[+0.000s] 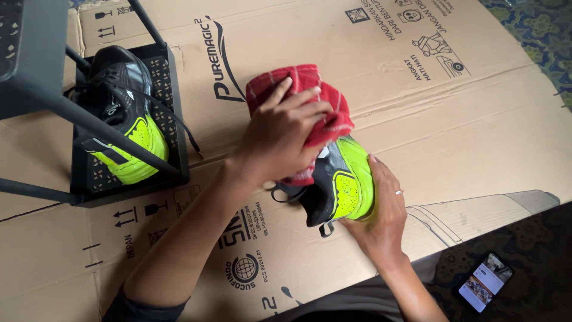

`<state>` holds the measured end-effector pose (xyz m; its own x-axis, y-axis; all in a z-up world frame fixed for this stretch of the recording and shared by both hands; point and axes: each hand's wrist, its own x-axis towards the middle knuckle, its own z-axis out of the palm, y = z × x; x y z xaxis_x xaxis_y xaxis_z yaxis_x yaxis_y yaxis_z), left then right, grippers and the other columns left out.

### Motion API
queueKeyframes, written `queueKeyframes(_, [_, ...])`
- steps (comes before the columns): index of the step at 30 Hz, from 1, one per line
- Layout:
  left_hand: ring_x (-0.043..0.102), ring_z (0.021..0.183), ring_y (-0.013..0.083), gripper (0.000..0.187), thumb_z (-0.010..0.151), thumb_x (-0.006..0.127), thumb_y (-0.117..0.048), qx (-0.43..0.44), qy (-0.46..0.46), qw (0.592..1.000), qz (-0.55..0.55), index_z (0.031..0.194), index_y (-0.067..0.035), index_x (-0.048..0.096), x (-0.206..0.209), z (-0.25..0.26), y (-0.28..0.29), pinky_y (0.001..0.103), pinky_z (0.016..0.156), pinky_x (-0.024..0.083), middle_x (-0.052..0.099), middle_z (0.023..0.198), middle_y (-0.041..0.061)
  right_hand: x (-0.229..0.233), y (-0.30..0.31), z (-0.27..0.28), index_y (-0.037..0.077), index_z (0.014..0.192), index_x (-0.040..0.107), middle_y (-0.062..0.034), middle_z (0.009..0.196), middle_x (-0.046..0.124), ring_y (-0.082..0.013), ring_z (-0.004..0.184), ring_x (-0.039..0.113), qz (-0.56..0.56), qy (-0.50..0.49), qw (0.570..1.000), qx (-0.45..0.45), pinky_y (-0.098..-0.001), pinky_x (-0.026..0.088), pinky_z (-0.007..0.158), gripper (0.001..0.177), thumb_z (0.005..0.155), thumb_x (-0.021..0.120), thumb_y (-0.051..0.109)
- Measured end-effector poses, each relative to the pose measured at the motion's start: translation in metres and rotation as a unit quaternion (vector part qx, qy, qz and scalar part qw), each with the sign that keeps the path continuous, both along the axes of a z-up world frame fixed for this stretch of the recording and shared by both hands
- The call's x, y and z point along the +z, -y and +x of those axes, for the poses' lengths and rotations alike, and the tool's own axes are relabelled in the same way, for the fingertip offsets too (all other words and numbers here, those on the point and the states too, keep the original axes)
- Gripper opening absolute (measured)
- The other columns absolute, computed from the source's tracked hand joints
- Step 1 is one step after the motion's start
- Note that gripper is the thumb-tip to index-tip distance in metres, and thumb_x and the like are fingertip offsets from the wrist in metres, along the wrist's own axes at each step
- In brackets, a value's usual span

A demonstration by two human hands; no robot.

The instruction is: The person wipes a black and neon green sneaker with a red cloth on a cardboard surface. The person rotates the shoe to clean different sides and continues wiping until the end of the clip.

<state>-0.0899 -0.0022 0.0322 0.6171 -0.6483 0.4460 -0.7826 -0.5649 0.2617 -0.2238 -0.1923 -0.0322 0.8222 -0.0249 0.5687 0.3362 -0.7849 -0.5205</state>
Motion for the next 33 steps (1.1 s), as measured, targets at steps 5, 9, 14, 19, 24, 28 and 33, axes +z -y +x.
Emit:
queueKeyframes(5, [0.056, 0.134, 0.0356, 0.043, 0.110, 0.056, -0.042, 0.052, 0.019, 0.998, -0.004, 0.116, -0.003, 0.074, -0.015, 0.013, 0.007, 0.059, 0.120, 0.028, 0.068, 0.133, 0.016, -0.001, 0.000, 0.001, -0.004, 0.145, 0.047, -0.0253, 0.137, 0.060, -0.0419, 0.128, 0.059, 0.014, 0.003, 1.000, 0.003, -0.0468, 0.047, 0.106, 0.104, 0.055, 0.096, 0.013])
queueKeyframes(9, [0.053, 0.133, 0.0345, 0.054, 0.086, 0.061, -0.042, 0.018, 0.024, 0.997, 0.070, 0.118, 0.000, 0.072, -0.009, -0.007, 0.021, 0.054, 0.118, 0.025, 0.067, 0.132, 0.014, -0.003, -0.001, 0.001, -0.005, 0.145, 0.046, -0.0259, 0.136, 0.059, -0.0431, 0.127, 0.058, 0.013, 0.001, 1.000, 0.004, -0.0474, 0.047, 0.105, 0.104, 0.055, 0.096, 0.014])
queueKeyframes(14, [0.054, 0.134, 0.0297, 0.044, 0.084, 0.059, -0.030, -0.068, -0.045, 0.993, 0.090, 0.117, -0.005, 0.073, 0.005, -0.040, 0.032, 0.054, 0.123, 0.023, 0.069, 0.130, 0.010, -0.016, 0.004, -0.003, -0.001, 0.139, 0.050, -0.0235, 0.133, 0.060, -0.0425, 0.125, 0.058, -0.003, -0.010, 1.000, 0.011, -0.0472, 0.047, 0.102, 0.095, 0.057, 0.096, 0.012])
queueKeyframes(19, [0.053, 0.138, 0.0262, 0.052, 0.105, 0.044, -0.050, -0.049, -0.106, 0.991, 0.070, 0.120, -0.008, 0.072, 0.007, -0.021, 0.022, 0.057, 0.126, 0.024, 0.069, 0.134, 0.006, -0.006, -0.002, -0.004, 0.000, 0.140, 0.049, -0.0218, 0.133, 0.060, -0.0413, 0.125, 0.058, -0.001, -0.023, 1.000, 0.015, -0.0468, 0.047, 0.103, 0.096, 0.056, 0.095, 0.010])
queueKeyframes(24, [0.043, 0.145, 0.0320, 0.063, 0.106, 0.034, -0.055, 0.055, -0.082, 0.995, -0.002, 0.137, -0.007, 0.061, -0.005, 0.017, 0.004, 0.057, 0.123, 0.021, 0.059, 0.144, 0.015, -0.005, -0.005, -0.004, -0.004, 0.147, 0.044, -0.0246, 0.139, 0.058, -0.0421, 0.128, 0.058, -0.012, -0.006, 1.000, 0.010, -0.0472, 0.047, 0.105, 0.108, 0.053, 0.094, 0.010])
queueKeyframes(28, [0.045, 0.143, 0.0338, 0.064, 0.107, 0.036, -0.054, 0.084, -0.083, 0.992, -0.046, 0.139, -0.003, 0.059, -0.027, 0.048, -0.018, 0.053, 0.122, 0.025, 0.059, 0.145, 0.016, -0.005, -0.007, -0.002, -0.004, 0.147, 0.044, -0.0245, 0.140, 0.058, -0.0414, 0.128, 0.058, -0.012, -0.006, 1.000, 0.007, -0.0472, 0.047, 0.105, 0.108, 0.053, 0.095, 0.012])
queueKeyframes(33, [0.055, 0.136, 0.0366, 0.050, 0.110, 0.039, -0.044, 0.100, -0.085, 0.983, -0.127, 0.133, -0.007, 0.064, -0.034, 0.054, -0.039, 0.049, 0.116, 0.041, 0.067, 0.136, 0.019, -0.007, -0.007, -0.004, -0.004, 0.148, 0.044, -0.0257, 0.140, 0.057, -0.0416, 0.129, 0.058, -0.015, -0.004, 1.000, 0.009, -0.0483, 0.047, 0.106, 0.108, 0.055, 0.095, 0.013])
